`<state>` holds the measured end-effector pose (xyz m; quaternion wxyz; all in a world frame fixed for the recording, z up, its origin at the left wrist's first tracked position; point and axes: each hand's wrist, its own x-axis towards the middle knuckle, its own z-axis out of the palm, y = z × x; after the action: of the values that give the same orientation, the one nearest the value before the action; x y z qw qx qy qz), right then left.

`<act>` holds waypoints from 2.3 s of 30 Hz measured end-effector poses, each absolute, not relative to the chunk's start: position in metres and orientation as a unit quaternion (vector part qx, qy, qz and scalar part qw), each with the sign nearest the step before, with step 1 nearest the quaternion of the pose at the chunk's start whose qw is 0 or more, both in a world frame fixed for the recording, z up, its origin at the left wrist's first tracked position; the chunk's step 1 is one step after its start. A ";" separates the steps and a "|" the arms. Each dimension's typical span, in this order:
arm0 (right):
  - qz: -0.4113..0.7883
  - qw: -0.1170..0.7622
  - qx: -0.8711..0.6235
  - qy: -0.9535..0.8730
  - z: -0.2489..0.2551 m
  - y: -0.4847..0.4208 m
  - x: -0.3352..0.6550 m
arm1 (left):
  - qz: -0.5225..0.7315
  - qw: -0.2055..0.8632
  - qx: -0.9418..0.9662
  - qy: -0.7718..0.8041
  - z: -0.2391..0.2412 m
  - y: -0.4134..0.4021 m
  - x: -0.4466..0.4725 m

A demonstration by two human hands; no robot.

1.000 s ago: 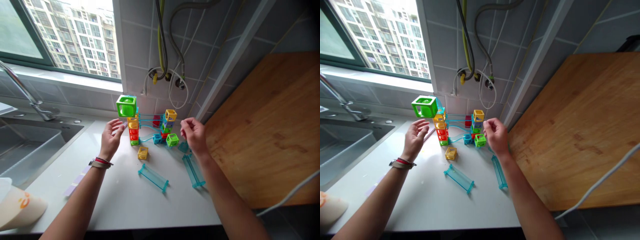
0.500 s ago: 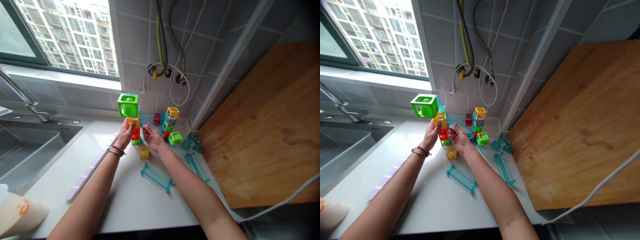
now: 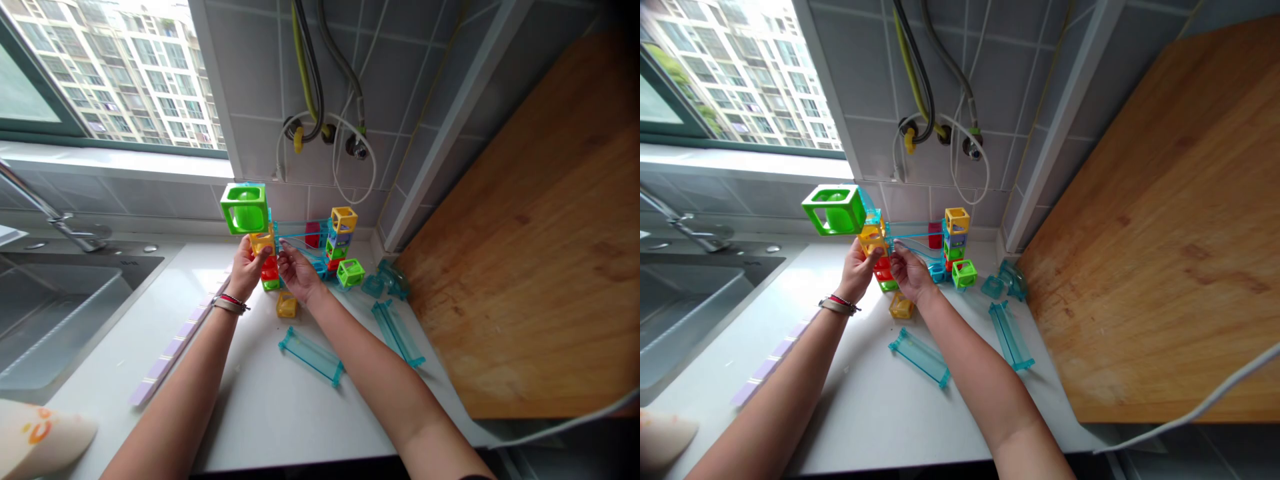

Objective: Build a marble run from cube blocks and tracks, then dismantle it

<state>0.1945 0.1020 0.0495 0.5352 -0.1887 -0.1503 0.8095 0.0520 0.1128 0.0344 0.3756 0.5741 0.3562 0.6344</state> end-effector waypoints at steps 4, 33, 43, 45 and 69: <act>0.799 0.545 -0.179 -0.182 0.045 0.103 0.197 | 0.618 0.391 0.581 0.357 0.036 0.113 0.050; 0.784 0.550 -0.202 -0.204 0.056 0.097 0.199 | 0.605 0.431 0.562 0.364 0.045 0.123 0.045; 0.796 0.538 -0.198 -0.194 0.043 0.095 0.199 | 0.610 0.424 0.569 0.353 0.040 0.122 0.044; 0.798 0.535 -0.199 -0.194 0.041 0.095 0.198 | 0.606 0.427 0.573 0.348 0.040 0.121 0.045; 0.452 0.567 -0.502 -0.471 0.008 -0.159 0.330 | 0.616 0.241 0.574 0.483 0.022 -0.097 0.045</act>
<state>0.3302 -0.1594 0.0077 0.5674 -0.5016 -0.4711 0.4523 0.0450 -0.0971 0.0220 0.2411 0.5738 0.4831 0.6158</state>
